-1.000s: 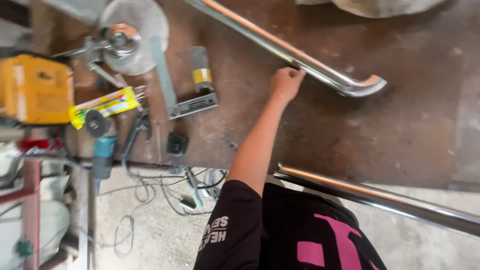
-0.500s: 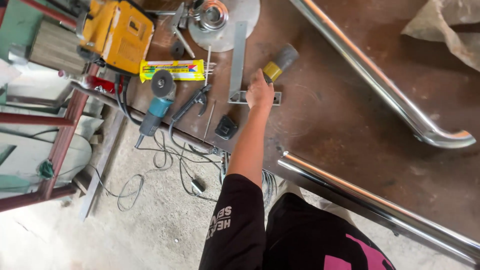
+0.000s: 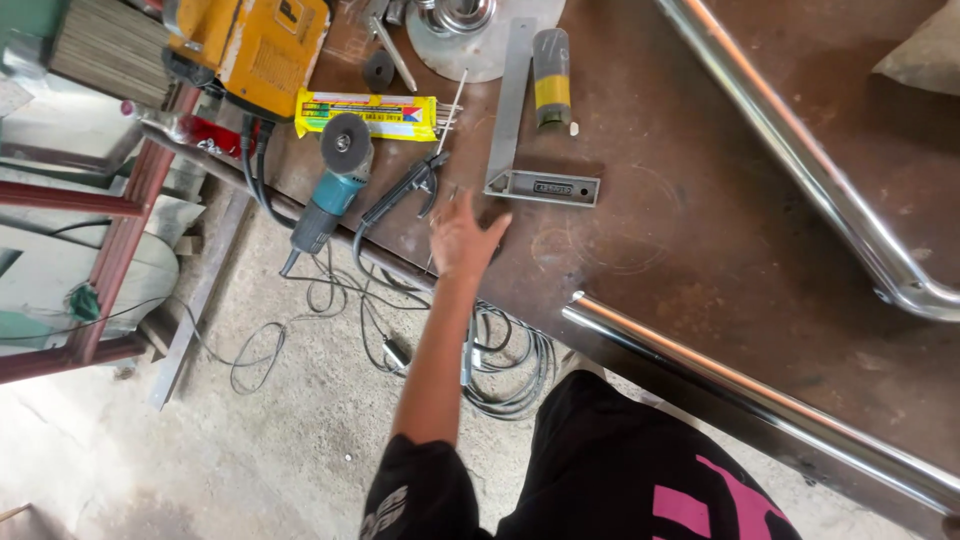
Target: Measuring, welding, and applying tape to stainless steel pipes on a workbench.
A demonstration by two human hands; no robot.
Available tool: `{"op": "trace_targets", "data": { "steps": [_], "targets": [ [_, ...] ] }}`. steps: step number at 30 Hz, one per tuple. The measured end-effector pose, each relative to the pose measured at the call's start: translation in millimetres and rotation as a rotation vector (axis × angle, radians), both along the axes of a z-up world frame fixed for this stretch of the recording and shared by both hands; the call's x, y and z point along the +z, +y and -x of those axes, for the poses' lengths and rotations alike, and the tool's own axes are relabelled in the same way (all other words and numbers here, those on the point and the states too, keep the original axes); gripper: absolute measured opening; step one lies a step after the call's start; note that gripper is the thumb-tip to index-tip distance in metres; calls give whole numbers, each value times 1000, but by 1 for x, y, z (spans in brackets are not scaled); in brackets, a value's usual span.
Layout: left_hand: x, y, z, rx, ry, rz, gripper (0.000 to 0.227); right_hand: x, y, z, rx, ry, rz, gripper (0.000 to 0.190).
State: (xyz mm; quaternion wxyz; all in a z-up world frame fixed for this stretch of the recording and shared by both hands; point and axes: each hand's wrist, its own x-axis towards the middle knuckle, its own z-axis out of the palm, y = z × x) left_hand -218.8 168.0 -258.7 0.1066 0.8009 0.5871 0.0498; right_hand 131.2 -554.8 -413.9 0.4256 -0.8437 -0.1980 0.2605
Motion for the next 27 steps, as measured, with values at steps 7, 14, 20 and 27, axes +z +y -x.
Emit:
{"op": "trace_targets", "data": {
  "steps": [7,14,20,27],
  "targets": [
    [-14,-8,-50,-171,7,-15,35,-138,-73,-60,-99,-24,11,27],
    [-79,66,-170,-29,-2,-18,42,-53,83,-71,-987,725,-243,54],
    [-178,103,-175,105,-105,-246,35,77,161,-10,-1191,684,76,58],
    [-88,14,-194,-148,-286,-225,24,77,143,6,-922,775,129,95]
  ]
}}
